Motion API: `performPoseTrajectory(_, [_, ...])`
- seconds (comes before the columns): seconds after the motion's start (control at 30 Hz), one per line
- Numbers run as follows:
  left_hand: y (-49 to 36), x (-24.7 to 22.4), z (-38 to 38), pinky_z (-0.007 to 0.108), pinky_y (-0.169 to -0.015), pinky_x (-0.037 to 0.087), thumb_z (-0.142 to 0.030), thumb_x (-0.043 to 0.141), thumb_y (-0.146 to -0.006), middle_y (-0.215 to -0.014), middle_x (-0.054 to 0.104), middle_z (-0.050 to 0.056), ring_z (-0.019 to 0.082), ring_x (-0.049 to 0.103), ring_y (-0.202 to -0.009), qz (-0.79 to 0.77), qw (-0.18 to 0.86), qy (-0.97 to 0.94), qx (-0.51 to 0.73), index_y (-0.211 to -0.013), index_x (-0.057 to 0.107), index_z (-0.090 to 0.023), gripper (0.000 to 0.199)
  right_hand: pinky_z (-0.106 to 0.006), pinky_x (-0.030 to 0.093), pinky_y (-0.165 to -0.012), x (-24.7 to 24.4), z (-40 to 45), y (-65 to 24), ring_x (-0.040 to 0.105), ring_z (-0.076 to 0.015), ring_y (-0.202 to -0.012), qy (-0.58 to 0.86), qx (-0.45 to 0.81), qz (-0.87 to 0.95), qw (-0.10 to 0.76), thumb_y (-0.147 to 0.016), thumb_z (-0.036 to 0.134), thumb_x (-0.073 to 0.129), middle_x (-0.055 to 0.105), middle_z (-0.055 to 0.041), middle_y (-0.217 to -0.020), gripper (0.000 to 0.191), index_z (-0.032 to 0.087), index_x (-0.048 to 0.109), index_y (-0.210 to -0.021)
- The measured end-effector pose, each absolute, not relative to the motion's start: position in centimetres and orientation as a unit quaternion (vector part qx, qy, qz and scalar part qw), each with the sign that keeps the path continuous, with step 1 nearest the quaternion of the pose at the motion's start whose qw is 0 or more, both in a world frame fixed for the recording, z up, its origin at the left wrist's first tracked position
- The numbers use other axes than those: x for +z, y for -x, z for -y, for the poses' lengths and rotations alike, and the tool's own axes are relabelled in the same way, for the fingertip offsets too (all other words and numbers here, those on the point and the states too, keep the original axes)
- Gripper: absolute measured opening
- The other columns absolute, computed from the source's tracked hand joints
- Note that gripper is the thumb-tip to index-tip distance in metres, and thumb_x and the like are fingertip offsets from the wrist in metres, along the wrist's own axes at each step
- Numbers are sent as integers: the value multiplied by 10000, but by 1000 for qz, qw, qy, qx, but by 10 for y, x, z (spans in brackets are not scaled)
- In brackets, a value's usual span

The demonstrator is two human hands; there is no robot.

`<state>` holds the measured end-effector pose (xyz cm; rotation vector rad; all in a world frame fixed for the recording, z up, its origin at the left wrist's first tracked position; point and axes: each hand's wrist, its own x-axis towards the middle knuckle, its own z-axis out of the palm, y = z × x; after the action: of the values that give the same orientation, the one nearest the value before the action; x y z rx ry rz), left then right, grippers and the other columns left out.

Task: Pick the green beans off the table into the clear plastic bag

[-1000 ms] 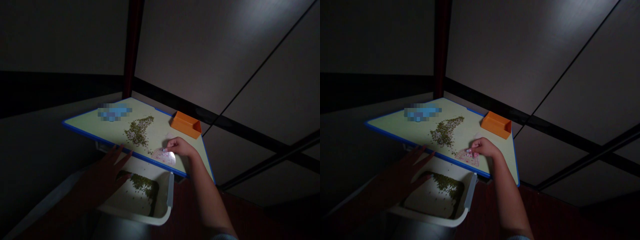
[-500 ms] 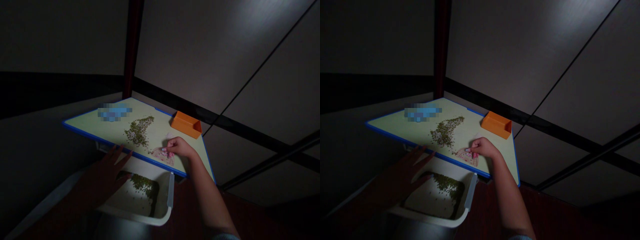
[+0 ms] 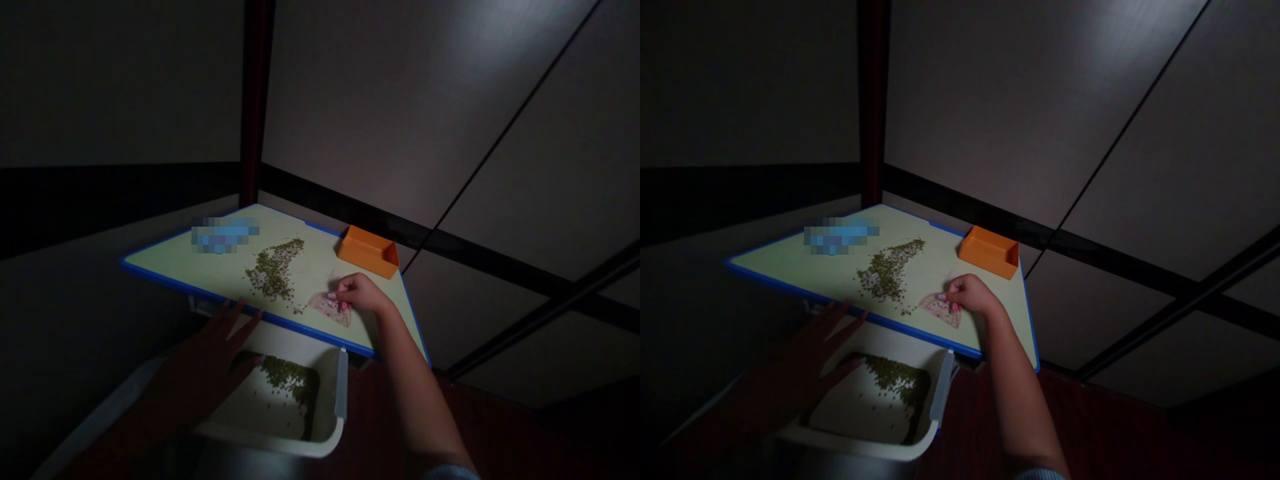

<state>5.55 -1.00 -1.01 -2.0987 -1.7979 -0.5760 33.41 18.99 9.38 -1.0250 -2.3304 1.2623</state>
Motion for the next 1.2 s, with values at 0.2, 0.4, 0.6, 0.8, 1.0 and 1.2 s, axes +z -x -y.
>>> performPoseTrajectory(0.2, [-55,-11,11,534,-1024,463,-603,484,-859,-1561,349,158,386,377,-1403,625,175,734,-199,-1463,397,-265,698,-217,374,-477,93,-186,-329,518,-95,-442,357,452,801,161,-676,534,768,619,-13,-498,440,144,589,-577])
performPoseTrajectory(0.4, [-55,-10,10,544,-1039,445,-622,475,-854,-1564,350,138,380,369,-1409,633,152,733,-195,-1453,411,-281,692,-207,361,-467,97,-180,-324,502,-83,-435,322,491,799,129,-632,553,801,603,4,-483,459,137,610,-596])
performPoseTrajectory(0.6, [-56,-9,11,528,-1053,436,-621,478,-854,-1568,347,135,370,359,-1418,631,152,732,-204,-1453,414,-271,697,-211,366,-467,96,-181,-323,499,-87,-446,322,490,796,152,-657,573,772,597,-1,-498,468,141,600,-606])
performPoseTrajectory(0.8, [-60,-4,12,540,-1032,448,-633,450,-857,-1563,359,126,375,364,-1414,644,129,725,-208,-1435,443,-270,682,-212,322,-456,89,-180,-314,437,-77,-432,348,432,808,198,-724,507,722,580,6,-498,404,146,587,-604])
performPoseTrajectory(1.0, [-61,-1,13,539,-1023,458,-623,456,-859,-1570,344,128,375,357,-1418,649,122,723,-201,-1447,423,-280,682,-220,308,-463,86,-181,-311,425,-81,-446,325,436,817,190,-698,579,729,585,2,-504,462,145,605,-597])
performPoseTrajectory(1.2, [-61,1,12,542,-1034,452,-609,475,-854,-1569,345,131,379,344,-1424,644,121,728,-201,-1453,413,-278,687,-220,309,-474,91,-182,-320,448,-84,-457,316,463,809,178,-652,605,762,577,7,-497,489,135,630,-619])
